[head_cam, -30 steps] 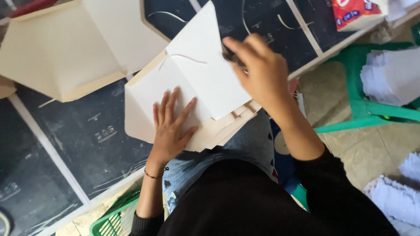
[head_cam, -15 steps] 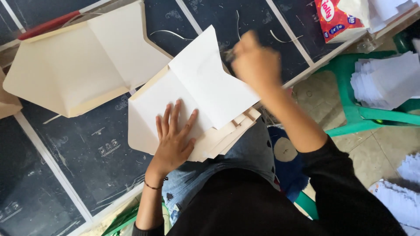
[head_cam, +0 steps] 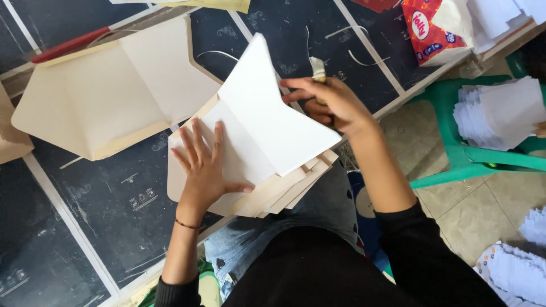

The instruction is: Inserting paper into manila folders and attaching rubber loops to them in a repetitive assembly process.

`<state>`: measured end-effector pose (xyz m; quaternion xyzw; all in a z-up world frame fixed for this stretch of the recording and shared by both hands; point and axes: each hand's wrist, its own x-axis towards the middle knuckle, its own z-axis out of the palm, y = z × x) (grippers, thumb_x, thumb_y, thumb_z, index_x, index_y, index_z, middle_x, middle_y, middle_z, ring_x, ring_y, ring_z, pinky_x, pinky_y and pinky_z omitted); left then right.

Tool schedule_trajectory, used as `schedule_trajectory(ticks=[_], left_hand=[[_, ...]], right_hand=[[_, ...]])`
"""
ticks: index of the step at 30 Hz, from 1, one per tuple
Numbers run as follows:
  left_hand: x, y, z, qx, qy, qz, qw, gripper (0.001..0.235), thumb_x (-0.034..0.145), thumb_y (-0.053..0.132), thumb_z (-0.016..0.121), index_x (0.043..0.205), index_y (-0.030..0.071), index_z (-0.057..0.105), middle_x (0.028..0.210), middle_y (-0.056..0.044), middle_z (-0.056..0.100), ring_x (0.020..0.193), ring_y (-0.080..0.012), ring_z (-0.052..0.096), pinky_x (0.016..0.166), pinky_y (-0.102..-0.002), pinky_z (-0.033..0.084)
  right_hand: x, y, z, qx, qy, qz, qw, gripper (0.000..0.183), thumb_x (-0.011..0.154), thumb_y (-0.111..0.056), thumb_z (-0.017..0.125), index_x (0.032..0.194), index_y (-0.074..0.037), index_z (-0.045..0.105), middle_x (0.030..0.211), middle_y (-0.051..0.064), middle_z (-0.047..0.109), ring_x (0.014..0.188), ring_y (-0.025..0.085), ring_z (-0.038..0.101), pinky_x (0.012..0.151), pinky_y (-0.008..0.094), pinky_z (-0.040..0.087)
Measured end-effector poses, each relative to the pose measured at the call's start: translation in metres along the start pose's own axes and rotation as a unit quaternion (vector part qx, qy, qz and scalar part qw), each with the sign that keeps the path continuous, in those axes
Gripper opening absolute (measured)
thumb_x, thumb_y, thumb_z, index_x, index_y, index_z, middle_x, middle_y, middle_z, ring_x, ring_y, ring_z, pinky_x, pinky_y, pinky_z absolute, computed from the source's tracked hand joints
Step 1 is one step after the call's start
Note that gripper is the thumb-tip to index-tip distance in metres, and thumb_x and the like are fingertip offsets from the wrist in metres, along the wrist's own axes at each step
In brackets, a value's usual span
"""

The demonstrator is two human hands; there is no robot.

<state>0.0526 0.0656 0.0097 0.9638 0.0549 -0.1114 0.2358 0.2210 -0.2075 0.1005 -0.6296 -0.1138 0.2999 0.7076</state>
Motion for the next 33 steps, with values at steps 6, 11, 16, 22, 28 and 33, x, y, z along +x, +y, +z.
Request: schedule_trajectory(ticks=[6,11,16,22,28,33], left_hand=[[-0.002,0.031,-0.005,-0.036,-0.007,0.007,0.999,0.171,0.052,0.078,0.096,0.180,0.016,0.001,0.175,-0.038,-0.021,0.155,-0.0651,-0.025,0.117,-0.086,-0.009],[0.012,-0.012,0.080,0.140,0.026,0.035,0.989,0.095,0.080,0.014,0.071,0.166,-0.006,0.035,0.172,-0.032,0.026,0.162,-0.0643,-0.005,0.121,-0.084,-0.010],[0.022,-0.058,0.132,0.029,0.054,0.080,0.995,0.103,0.077,0.013,0.073,0.171,0.001,0.032,0.179,-0.028,0.021,0.161,-0.0641,-0.005,0.118,-0.085,-0.017],[0.012,-0.020,0.076,-0.004,0.077,0.088,0.993,0.106,0.070,0.004,0.078,0.169,0.002,0.040,0.179,-0.025,0.026,0.163,-0.0606,-0.001,0.122,-0.080,-0.017],[-0.002,-0.018,0.017,0.049,0.021,0.059,0.997,0.077,0.078,0.036,0.088,0.149,0.016,0.068,0.166,-0.014,0.052,0.161,-0.0453,0.027,0.134,-0.065,0.003],[-0.019,0.009,-0.025,0.100,0.417,0.026,0.903,0.027,0.103,0.006,0.077,0.129,0.005,0.082,0.133,-0.015,0.074,0.123,-0.0356,0.072,0.098,-0.044,0.055]], right_hand=[[-0.004,0.041,0.071,-0.288,0.025,-0.179,0.941,0.033,0.105,-0.022,0.072,0.134,-0.005,0.076,0.120,0.023,0.080,0.081,0.037,0.080,0.073,0.044,0.062],[-0.004,0.103,0.090,-0.620,0.064,-0.202,0.756,0.069,0.097,-0.027,0.073,0.162,-0.020,0.053,0.160,0.007,0.061,0.073,0.038,0.079,0.065,0.050,0.065],[-0.013,0.113,0.104,-0.643,0.097,-0.274,0.709,0.062,0.105,-0.022,0.071,0.161,-0.004,0.052,0.162,0.017,0.059,0.049,0.021,0.070,0.045,0.034,0.058],[-0.003,0.135,0.103,-0.664,0.118,-0.288,0.680,0.053,0.105,-0.019,0.070,0.154,-0.001,0.061,0.160,0.018,0.061,0.048,0.019,0.070,0.046,0.031,0.058],[-0.004,0.136,0.104,-0.692,0.121,-0.285,0.652,0.062,0.093,-0.006,0.075,0.153,0.002,0.061,0.161,0.020,0.059,0.046,0.020,0.069,0.043,0.032,0.057],[-0.005,0.137,0.111,-0.723,0.191,-0.329,0.577,0.048,0.106,-0.023,0.066,0.150,-0.004,0.066,0.153,0.018,0.067,0.050,0.016,0.069,0.047,0.028,0.056]])
